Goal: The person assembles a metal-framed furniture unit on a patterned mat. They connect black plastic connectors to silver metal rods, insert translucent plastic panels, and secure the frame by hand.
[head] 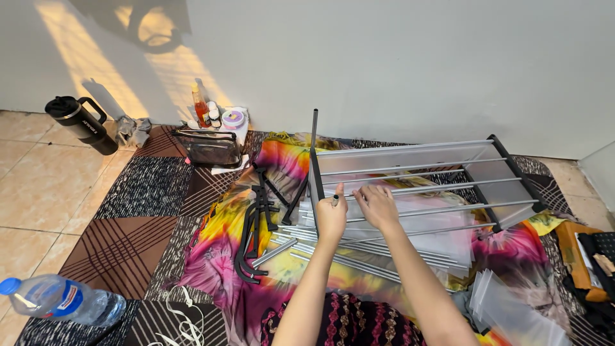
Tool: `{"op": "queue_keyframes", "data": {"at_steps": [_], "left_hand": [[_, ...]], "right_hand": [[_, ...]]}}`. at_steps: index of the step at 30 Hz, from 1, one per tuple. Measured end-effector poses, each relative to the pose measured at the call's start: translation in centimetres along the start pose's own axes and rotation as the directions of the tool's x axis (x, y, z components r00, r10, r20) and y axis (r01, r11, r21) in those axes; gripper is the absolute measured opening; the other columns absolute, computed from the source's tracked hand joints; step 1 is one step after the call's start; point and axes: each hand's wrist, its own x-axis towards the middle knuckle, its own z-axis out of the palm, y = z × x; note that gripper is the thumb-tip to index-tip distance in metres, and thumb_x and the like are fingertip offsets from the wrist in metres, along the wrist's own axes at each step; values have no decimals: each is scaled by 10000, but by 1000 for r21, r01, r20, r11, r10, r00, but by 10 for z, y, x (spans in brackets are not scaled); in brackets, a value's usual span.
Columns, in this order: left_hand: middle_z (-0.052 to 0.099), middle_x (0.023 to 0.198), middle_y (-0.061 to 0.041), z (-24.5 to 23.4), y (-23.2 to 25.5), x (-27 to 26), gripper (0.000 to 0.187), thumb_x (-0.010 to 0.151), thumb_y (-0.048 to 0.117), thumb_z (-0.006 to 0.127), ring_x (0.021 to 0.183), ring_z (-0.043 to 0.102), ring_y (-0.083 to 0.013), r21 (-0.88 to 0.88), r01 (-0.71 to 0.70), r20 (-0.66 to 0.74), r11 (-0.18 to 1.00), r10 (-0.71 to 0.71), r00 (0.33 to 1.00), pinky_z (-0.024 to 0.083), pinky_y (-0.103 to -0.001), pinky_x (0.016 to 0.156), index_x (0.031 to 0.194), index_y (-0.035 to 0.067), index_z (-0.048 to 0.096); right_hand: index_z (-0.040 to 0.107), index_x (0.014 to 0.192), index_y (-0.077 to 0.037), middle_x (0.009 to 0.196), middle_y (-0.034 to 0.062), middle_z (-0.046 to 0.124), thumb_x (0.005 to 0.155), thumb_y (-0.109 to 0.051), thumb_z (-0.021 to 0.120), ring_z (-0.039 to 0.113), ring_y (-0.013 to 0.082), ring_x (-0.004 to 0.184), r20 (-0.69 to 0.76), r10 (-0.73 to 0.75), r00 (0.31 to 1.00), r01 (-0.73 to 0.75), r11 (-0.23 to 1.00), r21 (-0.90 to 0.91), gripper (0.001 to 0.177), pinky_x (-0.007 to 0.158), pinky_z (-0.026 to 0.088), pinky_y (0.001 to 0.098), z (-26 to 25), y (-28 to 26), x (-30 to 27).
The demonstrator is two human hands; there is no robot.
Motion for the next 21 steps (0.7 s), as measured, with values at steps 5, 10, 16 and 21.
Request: {"op": "queue_keyframes", "data": {"at_steps": [5,10,16,21], "left_hand": [[634,1049,-176,-52,-24,-10,732,699,410,887,973,615,-276,98,-514,203,852,489,848,499,-392,893,1243,18,593],[405,1435,-245,-82,-91,-18,1285,512,309,1009,1337,383,-436,419,-337,227,843,262,938,299,-480,1108,1505,3,253],[547,1419,-252,-32,-129,-18,767,857,334,688,1336,544,-384,130,-166,171,978,142,975,430,-429,1111,1517,20,455],[466,1518,-276,-13,-115,-16,600,925,201,651,1408,439,-429,109,-265,211,958,238,948,388,-429,1150,1477,18,504]], "right_hand": [[640,1121,-48,1124,127,648,1020,-350,528,568,343,1142,-353,-159,922,163,986,-19,338,1081,356,503,-4,-1,-12],[618,1167,-31,1142,85,652,1042,-238,548,593,240,1126,-235,-101,967,223,783,581,251,1010,430,384,8,-36,-39],[564,995,-91,899,-12,540,982,-233,689,524,68,822,16,153,988,-67,332,941,190,729,444,220,50,-115,-64],[524,712,-93,644,-25,483,1010,-262,671,419,63,563,27,450,893,-136,211,968,372,511,337,246,41,-116,-29]]}}
